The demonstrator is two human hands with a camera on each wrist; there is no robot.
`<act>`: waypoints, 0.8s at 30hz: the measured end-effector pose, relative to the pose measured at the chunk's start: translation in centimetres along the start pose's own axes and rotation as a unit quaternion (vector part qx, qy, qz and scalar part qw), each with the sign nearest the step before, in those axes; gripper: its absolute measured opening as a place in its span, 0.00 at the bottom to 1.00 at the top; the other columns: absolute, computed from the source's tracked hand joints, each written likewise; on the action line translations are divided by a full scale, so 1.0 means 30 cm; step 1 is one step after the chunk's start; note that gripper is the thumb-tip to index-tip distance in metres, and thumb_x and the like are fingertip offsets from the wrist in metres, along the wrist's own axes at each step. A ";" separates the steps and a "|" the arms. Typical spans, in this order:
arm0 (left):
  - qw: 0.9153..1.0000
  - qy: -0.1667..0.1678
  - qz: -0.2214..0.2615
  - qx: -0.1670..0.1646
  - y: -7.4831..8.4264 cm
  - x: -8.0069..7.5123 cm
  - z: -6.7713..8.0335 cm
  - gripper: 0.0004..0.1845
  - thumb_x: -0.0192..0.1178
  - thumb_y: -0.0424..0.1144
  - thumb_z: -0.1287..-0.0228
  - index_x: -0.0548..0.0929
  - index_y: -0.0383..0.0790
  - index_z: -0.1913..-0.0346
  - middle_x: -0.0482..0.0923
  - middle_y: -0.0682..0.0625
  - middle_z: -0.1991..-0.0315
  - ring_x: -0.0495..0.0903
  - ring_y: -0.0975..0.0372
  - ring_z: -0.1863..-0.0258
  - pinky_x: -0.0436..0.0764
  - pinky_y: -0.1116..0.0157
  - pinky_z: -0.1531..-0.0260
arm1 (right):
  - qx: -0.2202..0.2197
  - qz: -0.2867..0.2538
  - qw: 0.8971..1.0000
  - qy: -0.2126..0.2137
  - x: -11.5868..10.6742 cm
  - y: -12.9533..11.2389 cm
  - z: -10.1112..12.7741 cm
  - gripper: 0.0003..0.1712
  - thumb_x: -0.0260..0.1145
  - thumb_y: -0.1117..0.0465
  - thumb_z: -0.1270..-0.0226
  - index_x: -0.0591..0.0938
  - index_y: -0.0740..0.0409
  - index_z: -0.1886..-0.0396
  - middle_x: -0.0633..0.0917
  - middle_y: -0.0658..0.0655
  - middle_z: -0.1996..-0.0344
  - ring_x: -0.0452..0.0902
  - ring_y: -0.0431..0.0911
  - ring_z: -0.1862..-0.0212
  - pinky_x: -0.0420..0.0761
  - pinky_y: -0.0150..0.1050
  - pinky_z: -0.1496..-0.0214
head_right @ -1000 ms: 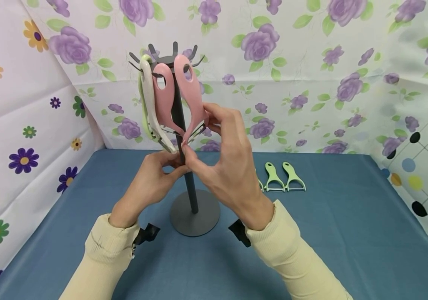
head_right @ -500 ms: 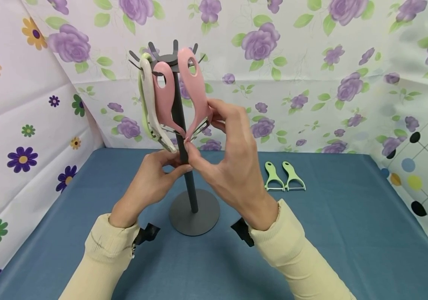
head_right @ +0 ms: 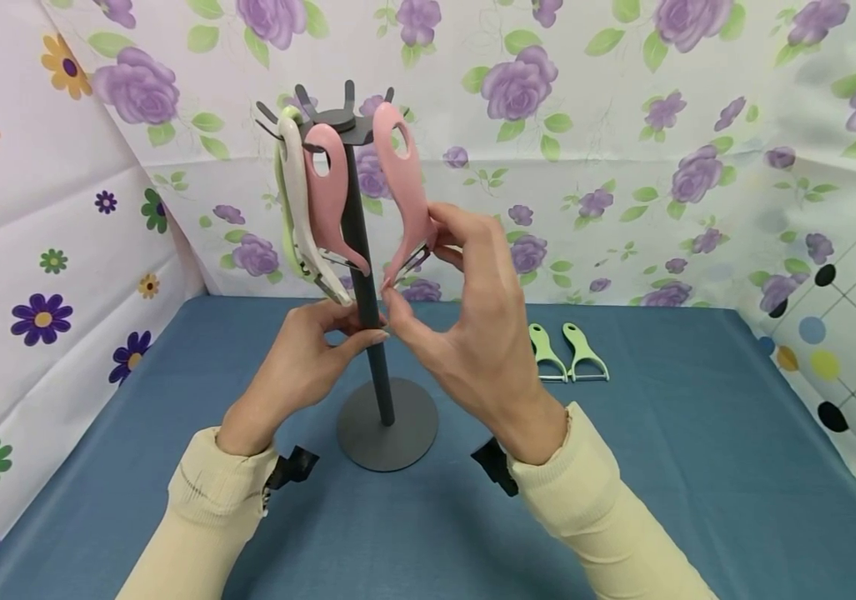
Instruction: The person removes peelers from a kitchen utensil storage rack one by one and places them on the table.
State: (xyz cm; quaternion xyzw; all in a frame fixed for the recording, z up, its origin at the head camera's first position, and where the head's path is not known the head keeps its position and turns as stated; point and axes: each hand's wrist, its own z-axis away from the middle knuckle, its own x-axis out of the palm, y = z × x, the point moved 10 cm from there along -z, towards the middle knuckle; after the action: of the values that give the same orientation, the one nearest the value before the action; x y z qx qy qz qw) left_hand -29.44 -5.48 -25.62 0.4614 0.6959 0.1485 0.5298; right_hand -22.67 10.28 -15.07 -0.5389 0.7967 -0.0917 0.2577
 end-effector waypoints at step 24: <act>1.000 -0.002 -0.005 -0.003 0.002 -0.001 0.000 0.06 0.67 0.41 0.30 0.88 0.44 0.55 0.88 0.52 0.63 0.86 0.61 0.62 0.86 0.59 0.56 | 0.020 0.033 0.999 -0.006 -0.035 0.067 0.035 0.41 0.77 0.68 0.43 0.71 0.63 0.30 0.76 0.63 0.40 0.76 0.48 0.37 0.79 0.37 0.32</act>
State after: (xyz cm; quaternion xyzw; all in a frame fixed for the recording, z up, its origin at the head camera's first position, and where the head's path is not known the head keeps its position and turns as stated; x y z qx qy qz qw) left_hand -29.41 -5.47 -25.57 0.4567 0.6964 0.1470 0.5337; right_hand -23.47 12.18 -16.48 -0.5076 0.8105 -0.0957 0.2761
